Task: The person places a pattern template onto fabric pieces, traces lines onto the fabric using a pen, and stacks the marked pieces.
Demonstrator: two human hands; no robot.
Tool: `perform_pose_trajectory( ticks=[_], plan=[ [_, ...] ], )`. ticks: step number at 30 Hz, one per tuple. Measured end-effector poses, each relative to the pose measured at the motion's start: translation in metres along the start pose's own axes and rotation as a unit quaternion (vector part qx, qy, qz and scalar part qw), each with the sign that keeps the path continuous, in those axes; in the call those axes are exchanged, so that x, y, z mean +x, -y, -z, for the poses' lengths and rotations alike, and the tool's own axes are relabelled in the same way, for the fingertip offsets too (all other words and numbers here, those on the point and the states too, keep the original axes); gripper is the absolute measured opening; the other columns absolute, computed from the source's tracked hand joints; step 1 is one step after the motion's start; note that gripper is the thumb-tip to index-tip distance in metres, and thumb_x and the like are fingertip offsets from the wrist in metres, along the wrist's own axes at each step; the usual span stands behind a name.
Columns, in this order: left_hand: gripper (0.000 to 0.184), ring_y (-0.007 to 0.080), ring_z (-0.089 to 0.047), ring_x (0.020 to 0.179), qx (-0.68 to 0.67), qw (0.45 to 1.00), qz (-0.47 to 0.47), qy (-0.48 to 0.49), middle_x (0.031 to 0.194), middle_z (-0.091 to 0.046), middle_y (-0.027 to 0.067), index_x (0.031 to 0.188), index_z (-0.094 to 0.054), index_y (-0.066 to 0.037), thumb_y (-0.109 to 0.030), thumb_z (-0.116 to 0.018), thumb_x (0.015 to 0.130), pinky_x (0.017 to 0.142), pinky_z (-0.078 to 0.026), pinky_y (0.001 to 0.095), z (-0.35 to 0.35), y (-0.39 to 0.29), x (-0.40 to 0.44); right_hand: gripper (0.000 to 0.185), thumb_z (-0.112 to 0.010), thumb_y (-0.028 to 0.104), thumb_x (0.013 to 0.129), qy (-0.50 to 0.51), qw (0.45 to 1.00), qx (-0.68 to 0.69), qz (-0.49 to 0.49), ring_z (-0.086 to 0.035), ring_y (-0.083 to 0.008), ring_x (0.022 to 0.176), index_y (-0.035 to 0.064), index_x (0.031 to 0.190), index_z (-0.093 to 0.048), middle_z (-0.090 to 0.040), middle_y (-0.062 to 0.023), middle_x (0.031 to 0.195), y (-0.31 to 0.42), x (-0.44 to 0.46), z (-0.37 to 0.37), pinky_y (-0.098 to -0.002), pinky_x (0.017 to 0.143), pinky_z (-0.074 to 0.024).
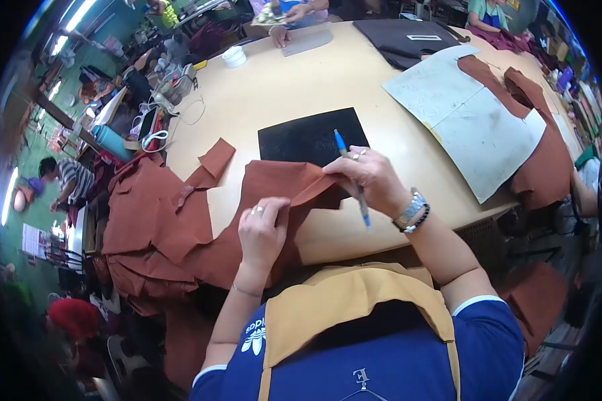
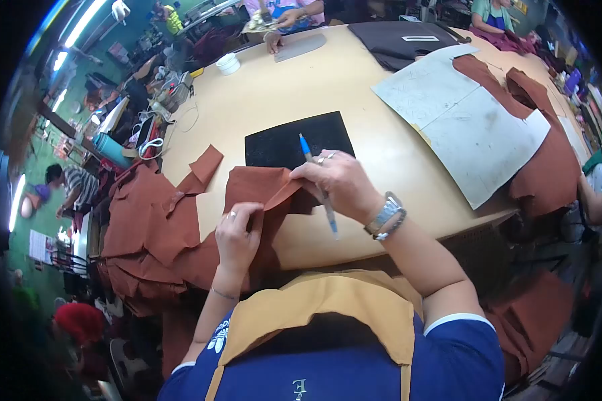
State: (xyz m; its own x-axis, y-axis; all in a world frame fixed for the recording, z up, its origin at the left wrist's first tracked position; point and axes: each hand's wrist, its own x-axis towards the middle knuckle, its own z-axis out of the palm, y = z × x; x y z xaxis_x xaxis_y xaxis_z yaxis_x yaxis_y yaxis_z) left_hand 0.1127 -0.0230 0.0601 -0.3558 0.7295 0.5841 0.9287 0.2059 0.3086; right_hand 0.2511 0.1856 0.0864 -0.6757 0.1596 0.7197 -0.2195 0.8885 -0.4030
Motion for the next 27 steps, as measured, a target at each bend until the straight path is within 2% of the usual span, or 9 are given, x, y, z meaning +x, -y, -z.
perform_pose_trajectory(
  ticks=[4,7,11,14,15,16,19,23,27],
  plan=[
    [0.009,0.0169,-0.059,0.069,-0.076,0.989,0.086,0.089,0.081,-0.062,0.0026,0.095,-0.058,-0.007,-0.007,-0.063,0.087,0.065,-0.046,0.0299,0.016,0.001,-0.024,0.02,-0.074,0.009,0.072,0.0,0.998,-0.061,0.001,-0.062,-0.0241,0.068,0.0124,0.09,-0.067,-0.064,-0.0041,0.074,0.005,0.005,0.042,-0.0343,0.061,-0.0463],
    [0.006,0.0087,-0.053,0.073,-0.388,0.878,0.264,0.09,0.087,-0.057,0.0,0.1,-0.053,-0.006,-0.005,-0.054,0.095,0.067,-0.043,0.0245,0.033,-0.007,-0.029,0.018,-0.073,0.009,0.074,0.003,0.997,-0.066,-0.03,-0.062,-0.0222,0.065,0.0123,0.09,-0.067,-0.064,-0.0047,0.071,0.011,0.008,0.064,-0.0336,0.06,-0.0455],
    [0.007,0.0056,-0.046,0.087,-0.515,0.818,0.255,0.019,0.098,-0.049,0.0002,0.104,-0.045,-0.006,-0.004,-0.039,0.101,0.076,-0.039,0.0173,0.054,-0.016,-0.016,0.017,-0.074,0.008,0.074,-0.018,0.999,-0.049,-0.005,-0.062,-0.0217,0.063,0.0118,0.09,-0.067,-0.064,-0.0046,0.069,0.024,0.017,0.079,-0.0327,0.059,-0.0456],
    [0.019,0.0095,-0.053,0.073,-0.284,0.951,0.119,0.01,0.085,-0.054,0.006,0.1,-0.044,-0.007,-0.018,-0.058,0.094,0.065,-0.044,0.0217,0.063,-0.024,-0.002,0.018,-0.074,0.007,0.074,-0.018,0.999,-0.041,0.006,-0.062,-0.022,0.063,0.0113,0.09,-0.068,-0.064,-0.0047,0.07,0.034,0.021,0.087,-0.0318,0.058,-0.0463],
    [0.024,0.0106,-0.055,0.07,-0.219,0.974,0.059,0.026,0.082,-0.055,0.0078,0.1,-0.044,-0.007,-0.02,-0.062,0.092,0.061,-0.044,0.0232,0.066,-0.028,0.003,0.018,-0.074,0.007,0.074,-0.022,0.999,-0.046,0.008,-0.062,-0.022,0.062,0.0112,0.09,-0.067,-0.064,-0.0049,0.069,0.036,0.021,0.09,-0.0318,0.057,-0.0462],
    [0.036,0.0203,-0.057,0.062,-0.164,0.982,0.086,0.046,0.076,-0.055,0.0136,0.101,-0.044,-0.006,-0.021,-0.07,0.083,0.057,-0.044,0.0328,0.064,-0.022,-0.002,0.018,-0.074,0.007,0.074,-0.024,0.998,-0.051,0.009,-0.062,-0.0219,0.062,0.011,0.09,-0.067,-0.064,-0.005,0.069,0.038,0.02,0.093,-0.0319,0.056,-0.0461],
    [0.028,0.0293,-0.058,0.066,-0.04,0.999,0.0,-0.03,0.08,-0.056,0.0151,0.099,-0.045,-0.004,-0.011,-0.065,0.082,0.062,-0.045,0.0388,0.062,-0.001,0.0,0.018,-0.075,0.007,0.074,-0.018,0.998,-0.06,-0.01,-0.062,-0.023,0.061,0.01,0.09,-0.067,-0.063,-0.0065,0.069,0.042,0.018,0.103,-0.0335,0.055,-0.0462],
    [0.01,0.0329,-0.056,0.07,-0.024,0.998,0.02,-0.049,0.079,-0.054,0.0156,0.09,-0.05,-0.003,-0.002,-0.055,0.081,0.064,-0.044,0.0397,0.069,-0.001,0.015,0.018,-0.073,0.005,0.074,0.003,0.997,-0.052,-0.057,-0.062,-0.0251,0.064,0.0087,0.09,-0.066,-0.063,-0.0085,0.071,0.039,0.012,0.105,-0.0344,0.059,-0.0477],
    [0.013,0.0333,-0.054,0.066,-0.239,0.959,0.145,0.04,0.073,-0.052,0.0155,0.085,-0.05,-0.002,-0.004,-0.061,0.077,0.062,-0.043,0.0378,0.067,-0.006,0.011,0.018,-0.072,0.004,0.074,0.011,0.997,-0.035,-0.067,-0.062,-0.0254,0.069,0.0081,0.091,-0.066,-0.063,-0.0087,0.071,0.036,0.008,0.095,-0.035,0.06,-0.0474]
  ],
)
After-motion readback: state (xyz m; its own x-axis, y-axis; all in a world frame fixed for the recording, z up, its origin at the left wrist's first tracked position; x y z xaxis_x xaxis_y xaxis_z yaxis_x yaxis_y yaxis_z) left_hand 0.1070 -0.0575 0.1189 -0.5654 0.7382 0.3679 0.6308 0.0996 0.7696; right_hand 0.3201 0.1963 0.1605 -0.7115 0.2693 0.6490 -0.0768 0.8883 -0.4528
